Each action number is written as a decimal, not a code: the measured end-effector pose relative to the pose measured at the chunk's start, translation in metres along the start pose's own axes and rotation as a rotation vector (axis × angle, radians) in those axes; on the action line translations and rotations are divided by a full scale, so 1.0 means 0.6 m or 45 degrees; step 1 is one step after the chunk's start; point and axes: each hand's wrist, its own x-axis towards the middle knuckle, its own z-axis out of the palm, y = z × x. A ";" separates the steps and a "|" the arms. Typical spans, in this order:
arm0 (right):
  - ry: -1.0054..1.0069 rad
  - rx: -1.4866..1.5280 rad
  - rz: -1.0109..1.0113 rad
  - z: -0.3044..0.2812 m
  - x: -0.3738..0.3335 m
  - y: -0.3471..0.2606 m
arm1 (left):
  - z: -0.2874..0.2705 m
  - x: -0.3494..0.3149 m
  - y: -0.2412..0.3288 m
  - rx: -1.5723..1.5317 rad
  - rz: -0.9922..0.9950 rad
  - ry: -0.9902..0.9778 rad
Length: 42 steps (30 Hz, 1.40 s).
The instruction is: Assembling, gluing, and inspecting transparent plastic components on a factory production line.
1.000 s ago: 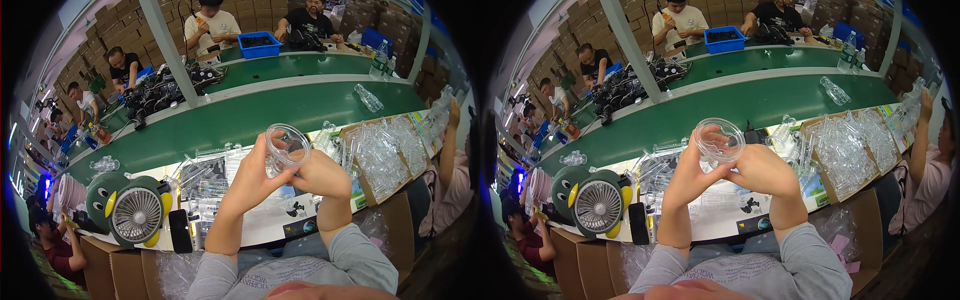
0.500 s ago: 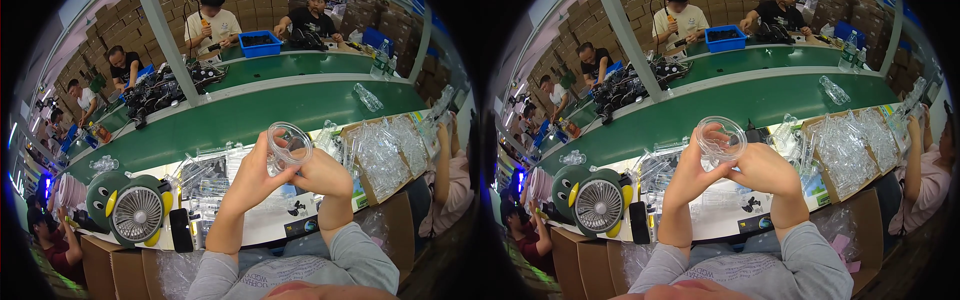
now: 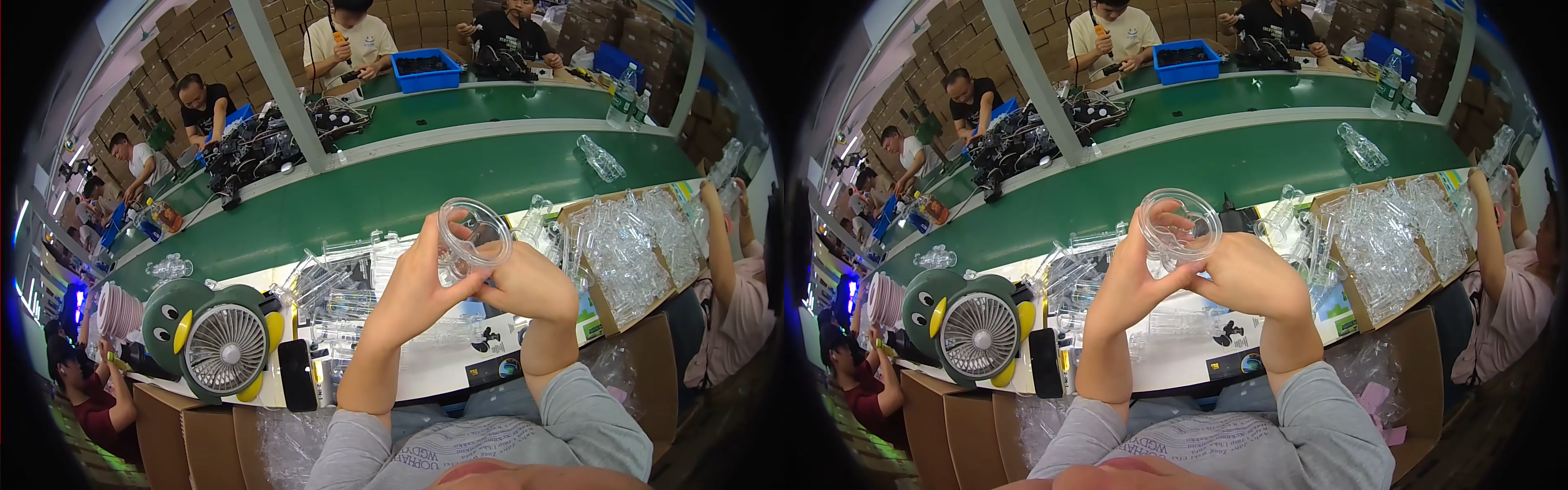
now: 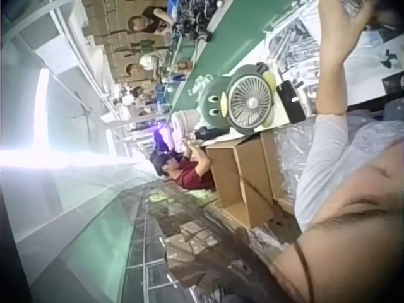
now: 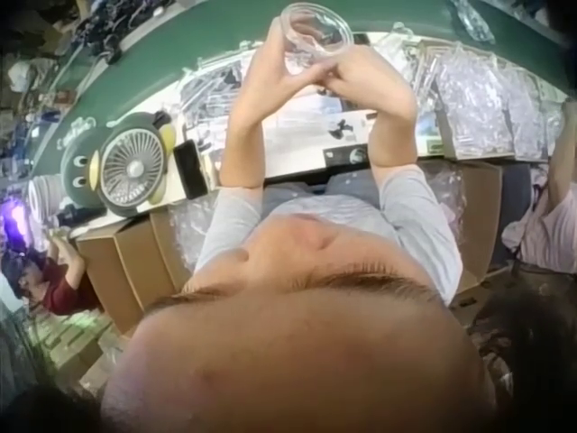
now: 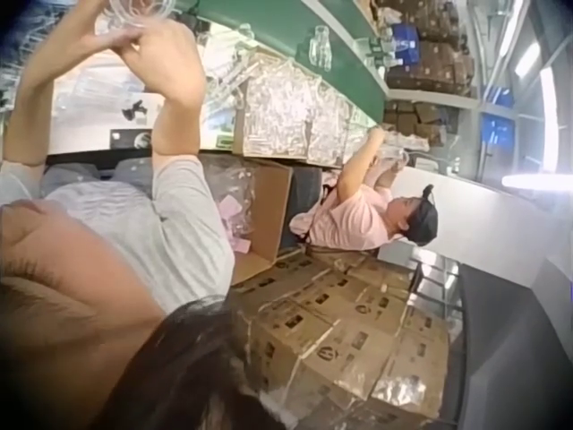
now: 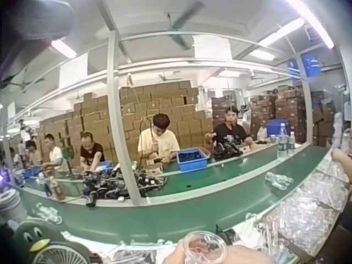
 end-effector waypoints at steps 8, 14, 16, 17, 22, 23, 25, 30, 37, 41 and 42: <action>0.040 0.000 -0.019 0.005 -0.001 0.005 | 0.000 0.000 0.002 0.004 0.000 -0.005; 0.045 0.003 -0.033 0.006 0.000 0.004 | -0.002 -0.001 0.002 -0.014 -0.003 -0.003; 0.040 0.007 -0.023 0.005 0.000 0.002 | -0.002 -0.001 0.002 -0.024 0.001 -0.010; 0.039 0.007 -0.022 0.005 0.000 0.002 | -0.001 0.000 0.002 -0.025 0.001 -0.010; 0.061 -0.012 -0.048 0.006 0.000 0.004 | -0.001 0.000 0.001 0.007 0.003 -0.012; 0.060 -0.012 -0.048 0.006 0.000 0.004 | -0.001 0.000 0.001 0.007 0.003 -0.012; 0.062 -0.014 -0.042 0.006 0.000 0.005 | -0.001 0.000 0.001 0.024 0.017 -0.004; 0.044 -0.021 -0.032 0.004 0.000 0.003 | 0.000 0.001 0.001 0.010 0.016 -0.005; 0.033 -0.019 -0.013 0.005 -0.001 0.004 | -0.001 0.000 -0.001 0.008 0.026 -0.009; 0.048 -0.007 -0.027 0.005 -0.001 0.002 | -0.001 0.000 0.001 -0.010 0.005 -0.010; 0.046 -0.012 -0.024 0.005 -0.001 0.002 | -0.001 0.000 0.001 0.001 0.014 -0.008</action>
